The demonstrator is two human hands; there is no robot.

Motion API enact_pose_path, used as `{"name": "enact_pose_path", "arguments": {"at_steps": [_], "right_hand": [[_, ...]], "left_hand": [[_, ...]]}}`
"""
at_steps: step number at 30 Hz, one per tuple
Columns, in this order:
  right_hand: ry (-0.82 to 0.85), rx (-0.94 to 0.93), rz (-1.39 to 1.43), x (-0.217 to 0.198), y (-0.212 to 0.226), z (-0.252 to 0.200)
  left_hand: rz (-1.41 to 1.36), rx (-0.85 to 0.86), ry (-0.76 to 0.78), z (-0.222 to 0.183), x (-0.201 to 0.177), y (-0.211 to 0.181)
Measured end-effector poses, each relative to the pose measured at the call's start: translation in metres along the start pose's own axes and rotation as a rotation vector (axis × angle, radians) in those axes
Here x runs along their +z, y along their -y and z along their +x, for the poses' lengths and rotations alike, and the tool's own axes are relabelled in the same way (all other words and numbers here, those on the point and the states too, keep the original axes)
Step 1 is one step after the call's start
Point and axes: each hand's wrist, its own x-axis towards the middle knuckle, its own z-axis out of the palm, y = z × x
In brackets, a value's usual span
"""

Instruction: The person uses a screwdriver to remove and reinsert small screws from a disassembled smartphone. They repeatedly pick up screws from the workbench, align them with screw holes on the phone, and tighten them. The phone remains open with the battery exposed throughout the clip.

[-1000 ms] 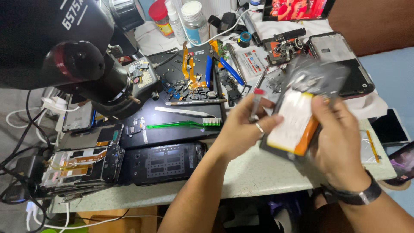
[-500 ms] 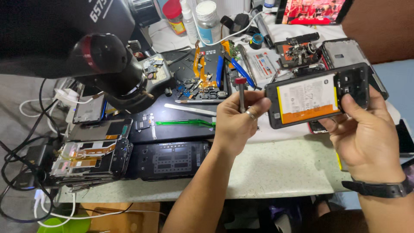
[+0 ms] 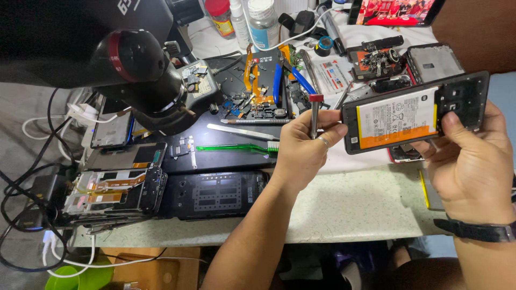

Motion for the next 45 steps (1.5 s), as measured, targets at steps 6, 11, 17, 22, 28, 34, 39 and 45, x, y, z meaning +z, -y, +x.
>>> {"name": "enact_pose_path", "arguments": {"at_steps": [6, 11, 17, 22, 28, 34, 39, 45], "right_hand": [[0.041, -0.011, -0.04, 0.0, 0.002, -0.001], [0.237, -0.475, -0.775, 0.016, 0.023, -0.017], [0.499, -0.988, -1.609, 0.033, 0.031, -0.045], [0.613, -0.826, -1.62, 0.029, 0.029, -0.057], [1.086, -0.564, -1.538, 0.031, 0.014, -0.063], [1.139, -0.288, -1.708, 0.033, -0.02, -0.082], [1.085, -0.676, -1.449, 0.036, -0.02, -0.075], [0.876, -0.425, -1.361, 0.053, -0.003, -0.064]], "left_hand": [[-0.055, -0.034, -0.018, -0.001, 0.0, -0.004], [-0.138, -0.004, 0.053, 0.003, -0.014, -0.006], [0.042, -0.106, 0.105, 0.002, -0.011, -0.003], [0.098, -0.102, 0.072, -0.001, -0.005, -0.007], [-0.276, 0.237, -0.072, 0.004, -0.025, -0.019], [-0.329, 0.369, 0.091, 0.009, -0.032, -0.008], [-0.486, 0.285, 0.114, 0.009, -0.027, 0.0], [-0.427, 0.324, 0.078, 0.009, -0.02, 0.001]]}}
